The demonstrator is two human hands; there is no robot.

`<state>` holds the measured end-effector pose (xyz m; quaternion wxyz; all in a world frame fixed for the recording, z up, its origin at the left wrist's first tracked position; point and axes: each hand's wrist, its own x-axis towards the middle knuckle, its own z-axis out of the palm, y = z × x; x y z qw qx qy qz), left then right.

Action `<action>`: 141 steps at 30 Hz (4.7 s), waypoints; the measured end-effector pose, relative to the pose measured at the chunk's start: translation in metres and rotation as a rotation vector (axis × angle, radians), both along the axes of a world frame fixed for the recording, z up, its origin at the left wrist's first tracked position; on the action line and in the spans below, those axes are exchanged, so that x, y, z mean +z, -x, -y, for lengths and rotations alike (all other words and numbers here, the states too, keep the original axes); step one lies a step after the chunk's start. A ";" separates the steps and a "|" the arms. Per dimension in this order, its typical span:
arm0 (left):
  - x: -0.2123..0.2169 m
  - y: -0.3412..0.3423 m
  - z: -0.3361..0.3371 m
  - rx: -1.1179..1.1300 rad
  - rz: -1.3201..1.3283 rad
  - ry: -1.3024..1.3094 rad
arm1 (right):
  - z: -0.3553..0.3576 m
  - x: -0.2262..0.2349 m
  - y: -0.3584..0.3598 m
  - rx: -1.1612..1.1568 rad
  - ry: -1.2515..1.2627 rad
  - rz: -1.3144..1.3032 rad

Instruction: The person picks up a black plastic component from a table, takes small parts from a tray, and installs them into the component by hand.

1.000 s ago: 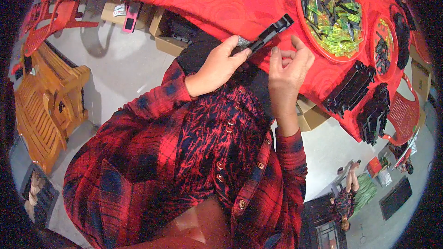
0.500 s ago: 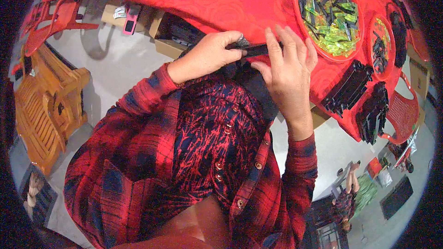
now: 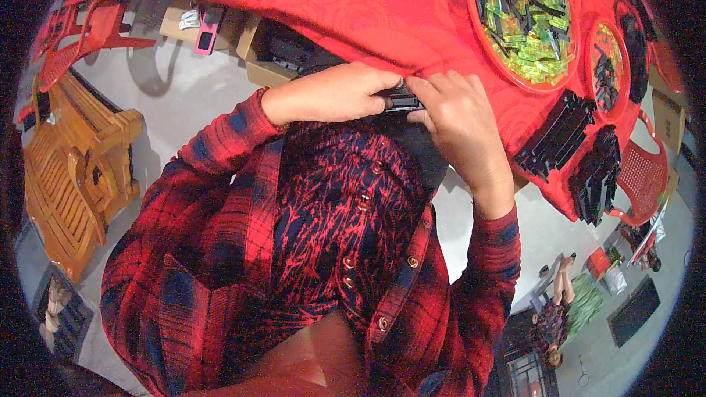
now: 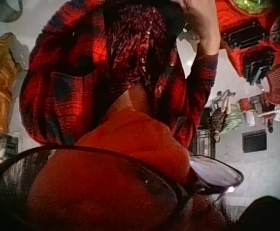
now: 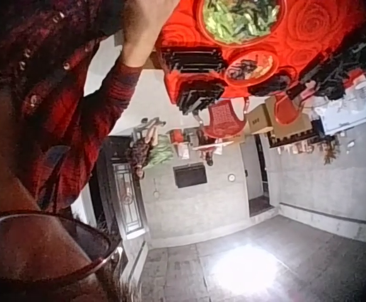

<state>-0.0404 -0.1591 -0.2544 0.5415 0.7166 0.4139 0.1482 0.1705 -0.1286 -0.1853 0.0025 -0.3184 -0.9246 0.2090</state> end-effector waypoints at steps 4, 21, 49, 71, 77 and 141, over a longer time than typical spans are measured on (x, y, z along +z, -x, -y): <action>-0.001 -0.001 -0.003 -0.042 -0.004 0.105 | -0.001 0.001 -0.003 -0.001 0.024 -0.020; -0.004 -0.018 0.016 0.174 0.040 0.077 | -0.001 0.002 -0.003 0.026 -0.011 0.023; -0.043 -0.047 0.064 0.550 0.067 0.089 | 0.067 -0.061 0.011 -0.504 -0.181 -0.197; -0.084 -0.055 0.140 0.571 0.198 -0.004 | 0.121 -0.126 -0.024 -0.835 0.104 -0.601; -0.095 -0.055 0.151 0.521 0.254 0.160 | 0.142 -0.132 -0.021 -0.840 -0.067 -0.563; -0.200 -0.086 0.081 0.720 -0.073 -0.370 | 0.064 -0.242 -0.007 -0.780 0.117 -0.284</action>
